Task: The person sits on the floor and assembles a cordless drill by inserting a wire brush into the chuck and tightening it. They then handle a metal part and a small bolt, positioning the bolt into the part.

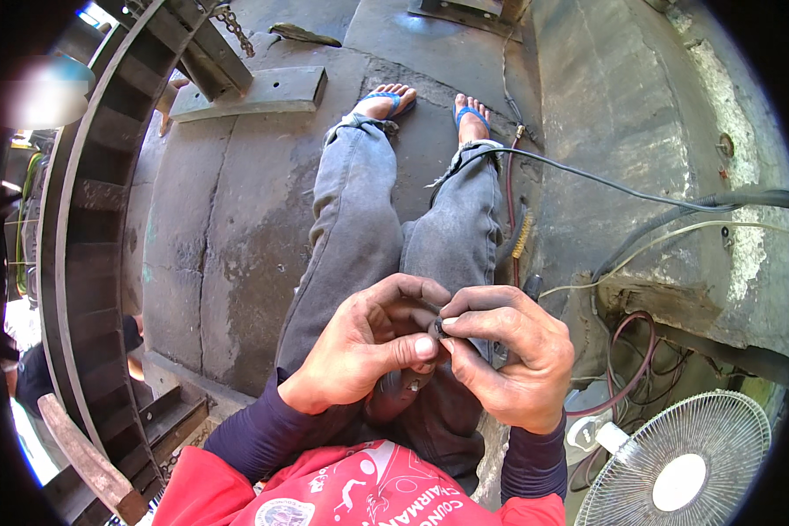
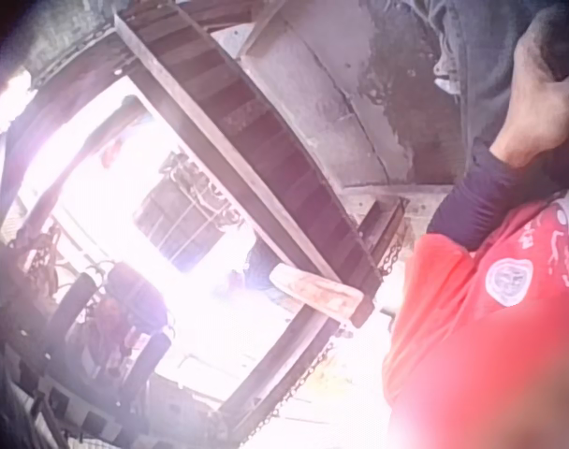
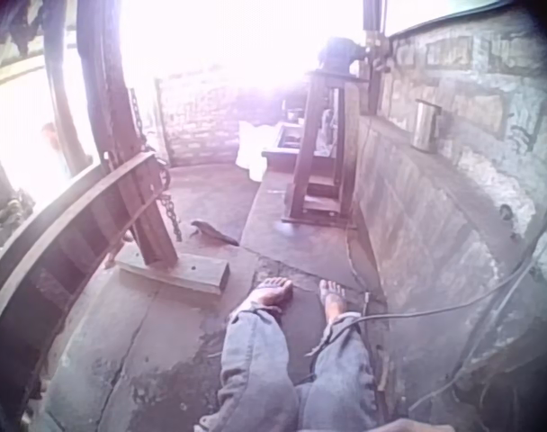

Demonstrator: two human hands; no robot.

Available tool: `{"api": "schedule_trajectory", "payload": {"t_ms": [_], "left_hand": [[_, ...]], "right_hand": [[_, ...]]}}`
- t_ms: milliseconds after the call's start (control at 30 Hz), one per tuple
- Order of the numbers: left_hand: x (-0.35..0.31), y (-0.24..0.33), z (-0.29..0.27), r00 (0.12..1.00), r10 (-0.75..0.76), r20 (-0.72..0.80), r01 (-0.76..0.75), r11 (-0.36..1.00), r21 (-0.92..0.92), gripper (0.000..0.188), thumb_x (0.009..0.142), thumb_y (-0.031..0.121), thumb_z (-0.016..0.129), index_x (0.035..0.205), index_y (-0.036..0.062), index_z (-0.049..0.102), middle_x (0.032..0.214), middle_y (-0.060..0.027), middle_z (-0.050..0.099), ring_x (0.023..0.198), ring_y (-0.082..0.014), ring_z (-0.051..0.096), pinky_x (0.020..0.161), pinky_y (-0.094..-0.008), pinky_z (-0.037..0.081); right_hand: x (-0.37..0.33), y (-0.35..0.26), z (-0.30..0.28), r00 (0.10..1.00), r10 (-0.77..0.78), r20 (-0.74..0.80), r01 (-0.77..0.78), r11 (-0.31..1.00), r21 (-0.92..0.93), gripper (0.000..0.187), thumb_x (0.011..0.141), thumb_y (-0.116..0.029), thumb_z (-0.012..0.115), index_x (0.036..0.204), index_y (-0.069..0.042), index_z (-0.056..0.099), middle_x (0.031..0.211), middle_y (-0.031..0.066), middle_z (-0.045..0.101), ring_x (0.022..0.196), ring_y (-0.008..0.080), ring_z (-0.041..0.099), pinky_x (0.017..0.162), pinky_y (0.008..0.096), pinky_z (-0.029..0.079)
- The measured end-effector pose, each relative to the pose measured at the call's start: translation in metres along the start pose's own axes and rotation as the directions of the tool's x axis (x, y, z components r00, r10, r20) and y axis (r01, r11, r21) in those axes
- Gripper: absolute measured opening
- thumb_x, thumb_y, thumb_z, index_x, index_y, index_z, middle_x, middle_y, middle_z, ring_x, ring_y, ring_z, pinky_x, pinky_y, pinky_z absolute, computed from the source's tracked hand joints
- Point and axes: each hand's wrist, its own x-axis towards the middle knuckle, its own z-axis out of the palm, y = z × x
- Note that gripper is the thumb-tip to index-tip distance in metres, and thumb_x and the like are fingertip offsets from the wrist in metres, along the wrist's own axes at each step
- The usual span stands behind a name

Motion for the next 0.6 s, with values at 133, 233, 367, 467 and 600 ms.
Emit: {"api": "schedule_trajectory", "payload": {"t_ms": [133,233,367,467,600], "left_hand": [[0.002,0.000,-0.004,0.997,-0.045,0.063,0.054,0.986,-0.158,0.051,0.102,0.014,0.073,0.144,-0.0014,0.049,0.109,-0.0070,0.071,0.096,-0.0113,0.066,0.084,-0.0280,0.055],[0.002,-0.005,0.004,1.000,0.021,0.009,-0.019,0.986,-0.167,0.048,0.103,0.015,0.071,0.142,-0.0024,0.051,0.108,-0.0071,0.071,0.095,-0.0105,0.066,0.082,-0.0269,0.055],[0.001,-0.005,0.000,0.999,0.025,0.045,-0.021,0.996,-0.082,0.048,0.105,0.018,0.068,0.145,-0.0018,0.048,0.111,-0.0073,0.070,0.097,-0.0105,0.065,0.083,-0.0267,0.054],[0.003,-0.004,-0.007,0.992,-0.037,0.125,0.061,0.979,-0.193,0.050,0.104,0.015,0.069,0.147,-0.0007,0.047,0.118,-0.0079,0.068,0.101,-0.0114,0.064,0.084,-0.0277,0.054],[0.003,-0.009,0.000,0.998,0.021,0.056,-0.005,0.965,-0.262,0.050,0.102,0.010,0.070,0.146,-0.0007,0.049,0.120,-0.0085,0.068,0.101,-0.0117,0.064,0.084,-0.0280,0.054]], "right_hand": [[0.000,-0.001,-0.001,1.000,0.009,0.008,-0.009,0.999,0.040,0.025,0.075,0.010,0.080,0.096,-0.003,0.075,0.099,0.0137,0.076,0.089,0.0217,0.076,0.079,0.0319,0.059],[-0.001,-0.001,-0.002,1.000,0.000,0.001,0.000,1.000,0.008,0.025,0.075,0.009,0.081,0.096,-0.003,0.075,0.099,0.0137,0.076,0.089,0.0214,0.076,0.078,0.0314,0.059],[-0.002,-0.001,-0.001,1.000,0.029,-0.001,-0.029,1.000,0.012,0.025,0.075,0.009,0.081,0.095,-0.003,0.075,0.099,0.0137,0.076,0.089,0.0217,0.076,0.078,0.0318,0.059],[-0.002,-0.001,-0.001,1.000,0.016,-0.004,-0.016,1.000,0.012,0.024,0.075,0.010,0.081,0.095,-0.003,0.075,0.099,0.0134,0.076,0.090,0.0223,0.076,0.079,0.0325,0.059],[-0.002,-0.004,-0.002,1.000,0.026,-0.004,-0.026,0.999,-0.021,0.024,0.074,0.010,0.080,0.094,-0.003,0.075,0.099,0.0126,0.076,0.091,0.0229,0.076,0.080,0.0329,0.059]]}}
